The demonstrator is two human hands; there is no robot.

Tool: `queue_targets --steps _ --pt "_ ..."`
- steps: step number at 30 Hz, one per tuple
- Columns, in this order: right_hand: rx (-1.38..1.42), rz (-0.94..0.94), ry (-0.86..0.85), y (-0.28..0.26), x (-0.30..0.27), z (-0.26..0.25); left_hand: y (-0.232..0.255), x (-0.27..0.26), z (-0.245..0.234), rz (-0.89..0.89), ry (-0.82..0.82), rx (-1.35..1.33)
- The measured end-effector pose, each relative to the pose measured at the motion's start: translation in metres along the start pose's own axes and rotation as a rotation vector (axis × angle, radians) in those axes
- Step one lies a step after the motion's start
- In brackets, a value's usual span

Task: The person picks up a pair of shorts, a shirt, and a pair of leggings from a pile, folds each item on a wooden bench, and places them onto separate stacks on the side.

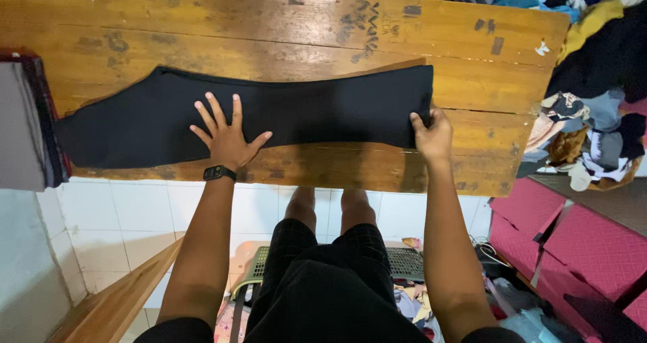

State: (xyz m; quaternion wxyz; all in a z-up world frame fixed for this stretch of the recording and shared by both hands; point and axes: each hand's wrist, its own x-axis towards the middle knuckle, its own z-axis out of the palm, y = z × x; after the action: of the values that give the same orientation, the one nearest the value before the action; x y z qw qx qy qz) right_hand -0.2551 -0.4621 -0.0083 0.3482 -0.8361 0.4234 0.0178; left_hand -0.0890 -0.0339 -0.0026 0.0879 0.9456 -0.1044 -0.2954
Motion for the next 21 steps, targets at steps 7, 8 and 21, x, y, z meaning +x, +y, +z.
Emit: queue_targets --steps 7,8,21 --pt "0.119 -0.132 -0.06 0.032 -0.013 0.005 -0.005 0.002 -0.001 -0.029 -0.089 0.015" --pt "0.117 -0.183 -0.039 0.027 -0.012 0.007 -0.004 0.005 -0.001 -0.03 -0.085 0.009" --pt "0.217 -0.288 -0.109 -0.001 0.016 -0.006 -0.006 0.0 0.002 -0.014 0.065 -0.077"
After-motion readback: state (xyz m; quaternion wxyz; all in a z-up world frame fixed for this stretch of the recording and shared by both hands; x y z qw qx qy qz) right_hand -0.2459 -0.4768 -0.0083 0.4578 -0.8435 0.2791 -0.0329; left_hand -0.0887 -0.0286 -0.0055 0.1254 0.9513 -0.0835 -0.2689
